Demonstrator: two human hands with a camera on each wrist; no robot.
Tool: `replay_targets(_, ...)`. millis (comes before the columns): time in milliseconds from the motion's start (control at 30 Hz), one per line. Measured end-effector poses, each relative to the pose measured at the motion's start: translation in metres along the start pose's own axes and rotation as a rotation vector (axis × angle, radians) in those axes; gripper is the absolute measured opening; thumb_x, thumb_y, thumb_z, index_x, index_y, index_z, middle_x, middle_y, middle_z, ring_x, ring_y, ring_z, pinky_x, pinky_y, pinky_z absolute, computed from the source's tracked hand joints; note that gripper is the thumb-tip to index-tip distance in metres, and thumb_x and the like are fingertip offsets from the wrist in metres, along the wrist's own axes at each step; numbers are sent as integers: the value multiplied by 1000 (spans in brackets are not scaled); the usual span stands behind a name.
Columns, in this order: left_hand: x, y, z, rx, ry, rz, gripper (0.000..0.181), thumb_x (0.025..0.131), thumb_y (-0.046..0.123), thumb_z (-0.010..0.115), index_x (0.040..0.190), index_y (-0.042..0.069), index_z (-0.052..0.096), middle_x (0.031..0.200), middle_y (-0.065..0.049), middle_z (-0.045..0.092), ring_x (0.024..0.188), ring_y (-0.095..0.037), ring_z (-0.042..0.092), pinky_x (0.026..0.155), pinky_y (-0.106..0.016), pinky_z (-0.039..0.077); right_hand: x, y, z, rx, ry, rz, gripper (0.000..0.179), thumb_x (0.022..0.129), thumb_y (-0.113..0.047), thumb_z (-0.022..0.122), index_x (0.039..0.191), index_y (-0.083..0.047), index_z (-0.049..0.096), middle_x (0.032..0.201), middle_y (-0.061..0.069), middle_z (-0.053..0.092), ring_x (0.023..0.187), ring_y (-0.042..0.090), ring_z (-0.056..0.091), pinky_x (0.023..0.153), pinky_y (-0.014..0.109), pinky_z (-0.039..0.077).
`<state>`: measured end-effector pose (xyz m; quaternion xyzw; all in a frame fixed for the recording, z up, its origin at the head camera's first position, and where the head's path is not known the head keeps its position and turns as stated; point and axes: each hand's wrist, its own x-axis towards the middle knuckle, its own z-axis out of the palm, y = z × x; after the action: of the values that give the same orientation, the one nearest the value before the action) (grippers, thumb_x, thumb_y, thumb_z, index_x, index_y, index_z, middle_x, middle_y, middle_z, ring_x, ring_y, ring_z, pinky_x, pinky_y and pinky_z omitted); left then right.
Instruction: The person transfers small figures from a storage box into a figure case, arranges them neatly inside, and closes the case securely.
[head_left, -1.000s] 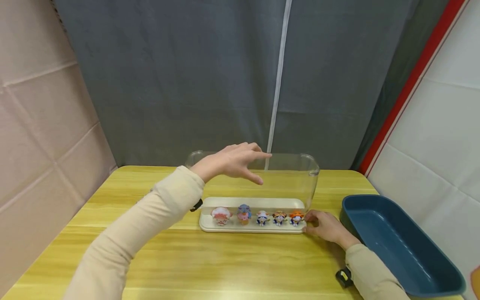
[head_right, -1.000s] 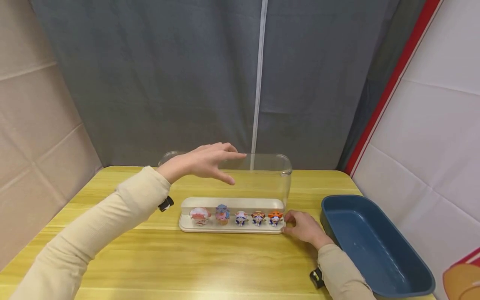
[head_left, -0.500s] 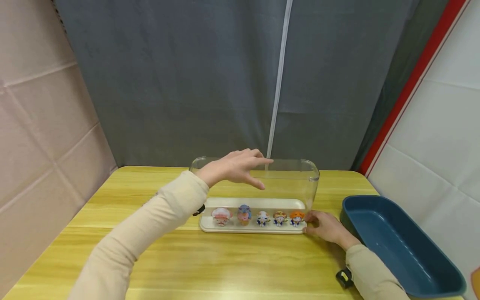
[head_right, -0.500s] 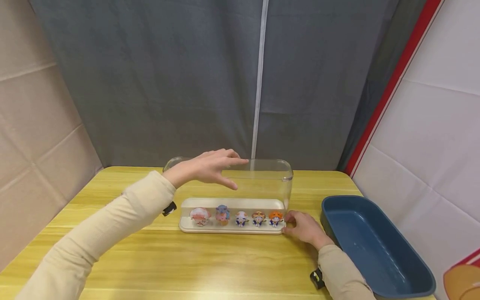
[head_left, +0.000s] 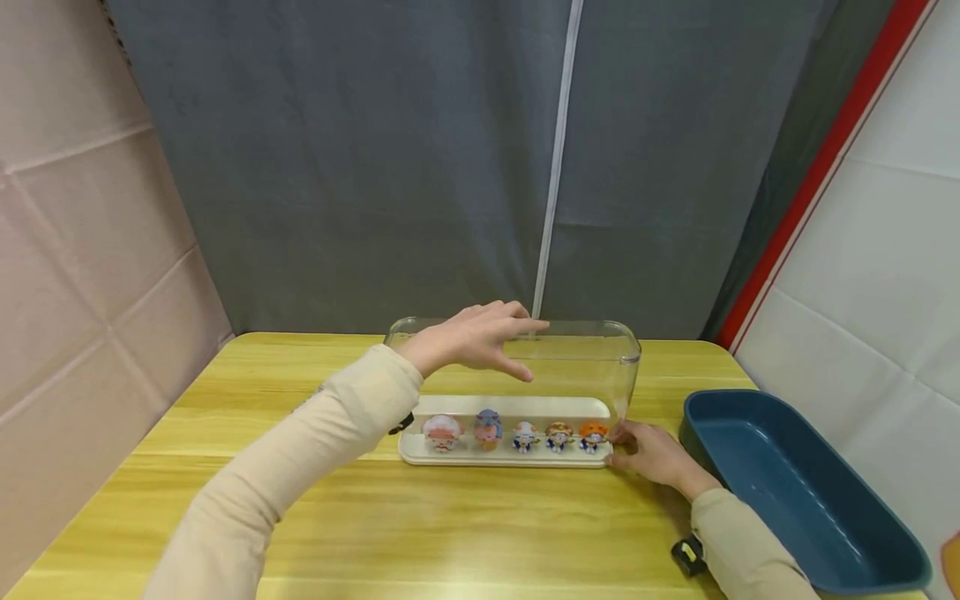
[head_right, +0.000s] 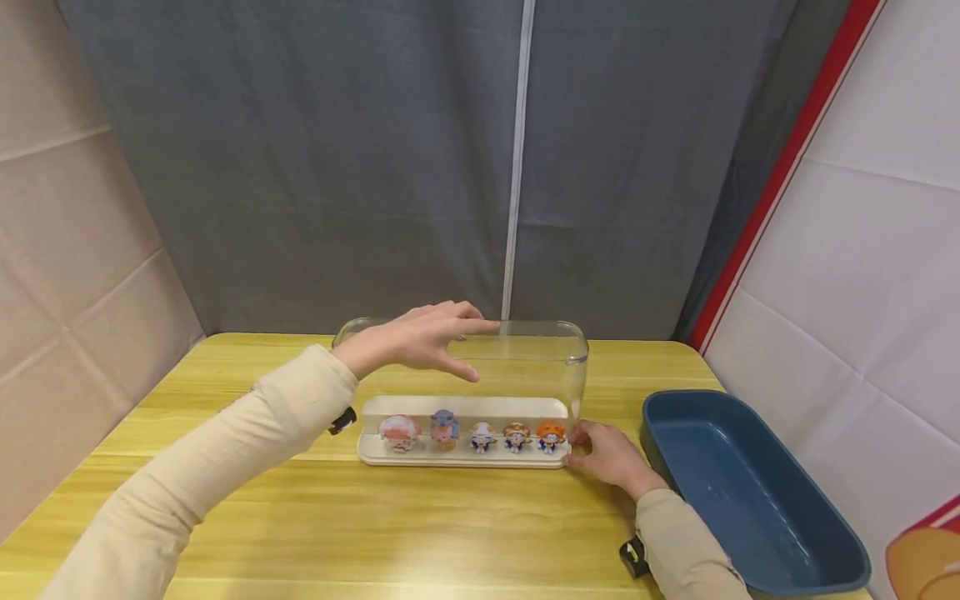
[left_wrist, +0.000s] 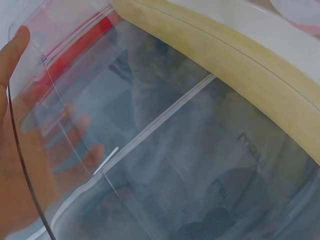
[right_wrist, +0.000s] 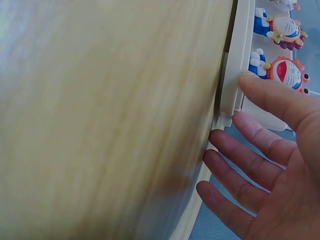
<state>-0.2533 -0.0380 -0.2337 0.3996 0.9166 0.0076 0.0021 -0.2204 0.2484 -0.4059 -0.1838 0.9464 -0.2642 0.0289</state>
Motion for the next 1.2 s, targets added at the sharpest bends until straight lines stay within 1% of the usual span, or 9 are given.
replay_targets(267,2,0,3,5,-5,-7,74,74,59,57,136,26,34,120,2,41,91,-10,40,68,-25,36,3,2,0,-14,-2,-3,24,73,-22,72,89,-10,58,86,0,60,82,20,56,73,39,46)
replay_targets(567,5,-1,12,-25,-12,-13,73,75,55,59,136,26,34,121,2,40,93,-11,40,71,-27,35,3,2,0,-27,3,-17,24,73,-22,72,87,-10,58,84,0,59,80,20,55,71,39,46)
replay_targets(733,7,-2,16,-21,-14,-21,73,75,57,58,137,27,33,123,3,40,96,-10,39,72,-26,35,3,2,0,-31,7,-25,23,73,-22,72,86,-11,57,84,0,59,79,20,55,70,38,45)
replay_targets(933,7,-2,21,-41,-18,-13,73,75,56,58,137,25,33,122,1,40,97,-12,40,72,-28,35,3,2,-1,-30,7,-29,22,73,-22,72,85,-12,57,83,-1,59,78,19,55,70,37,45)
replay_targets(1100,7,-1,28,-22,-16,-7,74,74,57,59,137,25,33,122,2,40,96,-12,40,71,-27,35,2,2,0,-33,4,-28,23,72,-23,73,85,-11,57,84,-1,58,78,19,55,70,37,45)
replay_targets(1200,7,0,32,-10,-14,-5,75,74,57,59,137,25,32,123,1,40,99,-12,40,73,-27,36,2,2,0,-31,7,-19,23,72,-23,73,86,-12,57,84,-1,58,79,19,55,70,37,45)
